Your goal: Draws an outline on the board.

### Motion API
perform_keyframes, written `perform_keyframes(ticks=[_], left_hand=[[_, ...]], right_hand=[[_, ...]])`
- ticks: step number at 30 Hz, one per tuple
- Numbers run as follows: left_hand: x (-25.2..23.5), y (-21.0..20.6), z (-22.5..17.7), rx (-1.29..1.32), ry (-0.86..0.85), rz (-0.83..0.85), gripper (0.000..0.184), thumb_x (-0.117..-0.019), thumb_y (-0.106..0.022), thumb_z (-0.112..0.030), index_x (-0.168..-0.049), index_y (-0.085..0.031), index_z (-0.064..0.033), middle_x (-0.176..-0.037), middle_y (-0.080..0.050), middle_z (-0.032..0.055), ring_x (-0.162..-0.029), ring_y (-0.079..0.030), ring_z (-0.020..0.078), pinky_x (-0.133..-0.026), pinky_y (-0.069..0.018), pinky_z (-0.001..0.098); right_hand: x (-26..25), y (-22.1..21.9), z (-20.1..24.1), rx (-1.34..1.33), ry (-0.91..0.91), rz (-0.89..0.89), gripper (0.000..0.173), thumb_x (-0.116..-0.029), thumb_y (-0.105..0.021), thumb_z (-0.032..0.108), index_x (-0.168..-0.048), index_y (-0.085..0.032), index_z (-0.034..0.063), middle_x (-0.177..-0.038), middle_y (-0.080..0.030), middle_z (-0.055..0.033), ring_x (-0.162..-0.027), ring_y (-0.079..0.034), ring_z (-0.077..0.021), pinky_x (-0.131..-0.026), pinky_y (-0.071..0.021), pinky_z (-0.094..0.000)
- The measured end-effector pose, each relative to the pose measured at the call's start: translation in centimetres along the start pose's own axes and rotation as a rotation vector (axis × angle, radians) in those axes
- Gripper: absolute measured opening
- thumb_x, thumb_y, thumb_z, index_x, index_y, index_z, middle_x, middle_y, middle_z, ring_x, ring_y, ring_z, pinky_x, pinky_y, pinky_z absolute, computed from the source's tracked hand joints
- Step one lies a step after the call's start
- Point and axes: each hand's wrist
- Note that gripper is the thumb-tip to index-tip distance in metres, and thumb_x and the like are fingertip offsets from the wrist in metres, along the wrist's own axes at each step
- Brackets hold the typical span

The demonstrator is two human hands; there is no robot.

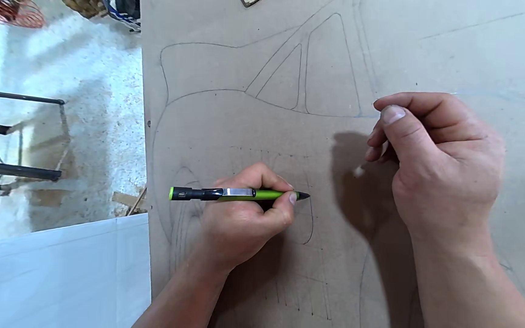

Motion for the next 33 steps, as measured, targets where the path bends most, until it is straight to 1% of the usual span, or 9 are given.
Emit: perform_keyframes(ticks=[9,12,17,19,22,26,28,30,33], left_hand=[[0.0,-0.3,-0.2,-0.016,0.042,-0.062,0.003,-0.0872,-0.071,-0.014,-0.088,-0.069,-0.0155,-0.079,-0.072,-0.0001,-0.056,-0.066,0.0123,-0.046,-0.0571,0.0266],[0.0,-0.4,-0.2,-0.007,0.056,-0.073,0.003,-0.0875,-0.072,-0.015,-0.088,-0.069,-0.0153,-0.078,-0.073,0.0006,-0.056,-0.066,0.0131,-0.045,-0.0574,0.0270],[0.1,0.0,0.3,0.191,0.028,-0.084,0.005,-0.0888,-0.070,-0.006,-0.091,-0.067,-0.0086,-0.079,-0.071,0.0067,-0.054,-0.063,0.0140,-0.045,-0.0547,0.0248],[0.1,0.0,0.1,0.153,0.027,-0.080,0.004,-0.0885,-0.068,-0.007,-0.090,-0.066,-0.0095,-0.079,-0.071,0.0056,-0.054,-0.063,0.0136,-0.045,-0.0537,0.0247],[0.1,-0.2,-0.3,0.109,0.079,-0.071,0.003,-0.0892,-0.068,-0.009,-0.089,-0.066,-0.0106,-0.080,-0.071,0.0053,-0.054,-0.063,0.0148,-0.044,-0.0536,0.0260],[-0.4,-0.6,-0.5,0.224,0.189,-0.159,0.004,-0.0900,-0.069,-0.005,-0.090,-0.065,-0.0053,-0.073,-0.069,0.0109,-0.052,-0.064,0.0184,-0.044,-0.0548,0.0280],[-0.2,-0.9,-0.9,0.210,0.226,-0.202,0.004,-0.0902,-0.069,-0.007,-0.089,-0.065,-0.0065,-0.072,-0.069,0.0111,-0.050,-0.063,0.0189,-0.043,-0.0526,0.0284],[-0.1,-0.6,-0.6,0.178,0.195,-0.173,0.002,-0.0881,-0.069,-0.011,-0.089,-0.067,-0.0103,-0.075,-0.069,0.0087,-0.051,-0.061,0.0181,-0.044,-0.0523,0.0294],[0.3,-0.4,-0.2,0.142,0.140,-0.115,0.002,-0.0855,-0.070,-0.013,-0.087,-0.068,-0.0131,-0.078,-0.070,0.0047,-0.056,-0.062,0.0146,-0.047,-0.0523,0.0275]], right_hand=[[0.0,0.0,0.0,0.014,0.001,-0.009,0.016,-0.1051,-0.057,0.014,-0.111,-0.070,0.0055,-0.082,-0.069,0.0006,-0.068,-0.068,-0.0109,-0.057,-0.0609,-0.0245],[0.1,0.1,0.2,0.013,-0.016,0.005,0.018,-0.1061,-0.056,0.015,-0.114,-0.069,0.0052,-0.084,-0.069,-0.0006,-0.069,-0.069,-0.0121,-0.058,-0.0614,-0.0256],[0.1,0.1,0.1,0.013,-0.015,0.010,0.018,-0.1061,-0.056,0.015,-0.115,-0.069,0.0056,-0.085,-0.069,-0.0001,-0.069,-0.069,-0.0117,-0.060,-0.0615,-0.0255],[0.1,0.0,0.0,0.014,0.008,0.007,0.017,-0.1054,-0.057,0.014,-0.112,-0.069,0.0058,-0.083,-0.070,0.0010,-0.068,-0.069,-0.0106,-0.059,-0.0615,-0.0249],[0.1,0.1,0.0,-0.003,0.022,0.013,0.017,-0.1057,-0.056,0.014,-0.112,-0.069,0.0050,-0.082,-0.069,0.0004,-0.067,-0.068,-0.0106,-0.058,-0.0602,-0.0249],[0.4,-0.1,0.1,0.002,-0.025,0.008,0.019,-0.1066,-0.056,0.017,-0.116,-0.069,0.0071,-0.084,-0.069,-0.0008,-0.070,-0.068,-0.0123,-0.061,-0.0618,-0.0283],[0.7,-0.5,0.3,0.064,-0.047,0.001,0.018,-0.1056,-0.057,0.018,-0.115,-0.071,0.0098,-0.083,-0.070,0.0014,-0.069,-0.069,-0.0102,-0.060,-0.0622,-0.0277],[-0.4,-0.7,0.6,0.124,-0.102,0.053,0.017,-0.1047,-0.058,0.019,-0.112,-0.072,0.0135,-0.080,-0.070,0.0038,-0.065,-0.068,-0.0082,-0.056,-0.0611,-0.0266],[-4.4,-0.4,0.3,0.088,-0.168,0.203,0.017,-0.1046,-0.058,0.020,-0.109,-0.072,0.0109,-0.077,-0.071,0.0011,-0.062,-0.069,-0.0110,-0.053,-0.0609,-0.0290]])
Point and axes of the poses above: each hand's wrist, its own x-axis away from the middle knuckle, its own y-axis out of the back of the hand, z = x × y
